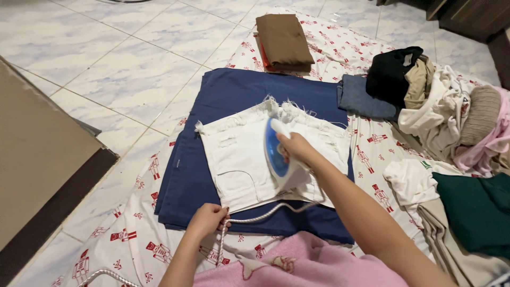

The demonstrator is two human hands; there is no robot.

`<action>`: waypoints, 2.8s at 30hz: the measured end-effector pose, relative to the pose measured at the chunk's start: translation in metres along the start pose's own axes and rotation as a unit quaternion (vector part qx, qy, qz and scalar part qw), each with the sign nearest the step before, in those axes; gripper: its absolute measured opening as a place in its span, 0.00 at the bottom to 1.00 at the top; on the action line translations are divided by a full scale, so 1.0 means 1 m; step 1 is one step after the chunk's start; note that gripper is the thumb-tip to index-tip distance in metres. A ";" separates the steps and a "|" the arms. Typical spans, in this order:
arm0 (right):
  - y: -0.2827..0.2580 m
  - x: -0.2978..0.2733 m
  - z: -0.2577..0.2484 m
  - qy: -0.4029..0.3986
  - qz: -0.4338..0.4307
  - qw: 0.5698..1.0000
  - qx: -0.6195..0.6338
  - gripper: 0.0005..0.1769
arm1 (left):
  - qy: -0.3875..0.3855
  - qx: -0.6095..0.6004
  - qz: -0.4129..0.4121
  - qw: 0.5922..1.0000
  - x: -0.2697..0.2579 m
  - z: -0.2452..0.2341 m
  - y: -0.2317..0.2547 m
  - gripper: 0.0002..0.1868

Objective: The person irons white denim shorts and a white t-shirt on a blue pad over patterned bedding. They use a steam iron to smooth the fabric while repositioning the garments by hand.

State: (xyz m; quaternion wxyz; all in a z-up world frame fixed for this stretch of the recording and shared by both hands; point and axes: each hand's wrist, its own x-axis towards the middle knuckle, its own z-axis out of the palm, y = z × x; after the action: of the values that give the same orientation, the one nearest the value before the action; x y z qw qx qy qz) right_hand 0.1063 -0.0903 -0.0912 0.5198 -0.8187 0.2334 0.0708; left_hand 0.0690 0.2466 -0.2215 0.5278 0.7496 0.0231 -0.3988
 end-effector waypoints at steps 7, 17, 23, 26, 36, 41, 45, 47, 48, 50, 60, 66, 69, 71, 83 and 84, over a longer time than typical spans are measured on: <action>-0.021 -0.059 0.018 -0.023 -0.022 0.995 0.099 0.19 | -0.037 0.028 0.021 0.999 0.002 -0.002 -0.005 0.14; -0.038 -0.062 0.109 -0.109 -0.044 0.992 0.041 0.21 | -0.033 0.071 -0.011 0.997 -0.027 -0.009 0.025 0.17; -0.024 -0.084 0.118 -0.133 -0.025 0.990 0.028 0.18 | -0.008 0.137 -0.002 0.990 -0.035 -0.010 0.030 0.16; -0.027 -0.090 0.115 -0.144 -0.036 0.989 0.027 0.21 | 0.057 0.121 -0.032 0.991 -0.042 -0.012 0.040 0.16; -0.036 -0.086 0.115 -0.134 -0.053 0.989 0.046 0.21 | 0.166 0.068 0.047 0.983 -0.053 -0.002 0.049 0.18; -0.035 -0.101 0.108 -0.116 -0.024 0.993 0.014 0.23 | 0.156 0.063 0.048 0.985 -0.053 -0.002 0.053 0.16; -0.037 -0.074 0.105 -0.105 -0.045 0.991 0.072 0.21 | 0.161 0.062 0.031 0.984 -0.048 -0.001 0.050 0.15; -0.037 -0.070 0.107 -0.100 -0.030 0.992 0.065 0.21 | 0.159 0.047 0.027 0.986 -0.045 -0.001 0.048 0.13; -0.038 -0.070 0.107 -0.097 -0.024 0.993 0.062 0.21 | 0.156 0.040 0.031 0.986 -0.044 -0.001 0.045 0.13; -0.035 -0.079 0.107 -0.105 -0.014 0.993 0.057 0.22 | 0.153 0.023 0.041 0.987 -0.038 -0.002 0.038 0.11; -0.041 -0.107 0.102 -0.141 -0.049 0.988 0.052 0.21 | 0.059 -0.057 0.050 0.995 0.014 -0.015 -0.011 0.08; -0.055 -0.075 0.110 -0.119 -0.032 0.992 0.032 0.22 | 0.044 -0.053 0.040 0.997 0.013 -0.018 -0.010 0.07; -0.049 -0.077 0.108 -0.116 -0.035 0.992 0.045 0.21 | 0.037 -0.065 0.027 0.997 0.013 -0.019 -0.009 0.07; -0.042 -0.084 0.103 -0.109 -0.022 0.993 0.043 0.20 | 0.032 -0.086 0.033 0.995 0.011 -0.018 -0.008 0.07; -0.046 -0.084 0.068 -0.100 0.017 0.990 0.101 0.20 | 0.070 -0.020 0.041 0.997 0.003 -0.014 0.000 0.08; -0.048 -0.084 0.062 -0.105 0.017 0.988 0.116 0.20 | 0.072 -0.017 0.039 0.997 0.003 -0.015 0.002 0.08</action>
State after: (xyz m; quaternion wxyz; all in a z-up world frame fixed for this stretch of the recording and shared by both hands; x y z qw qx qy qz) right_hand 0.0624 0.0072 -0.0493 0.6319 -0.7366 0.1982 0.1372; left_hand 0.0808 0.2566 -0.2204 0.5524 0.7677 0.0387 -0.3227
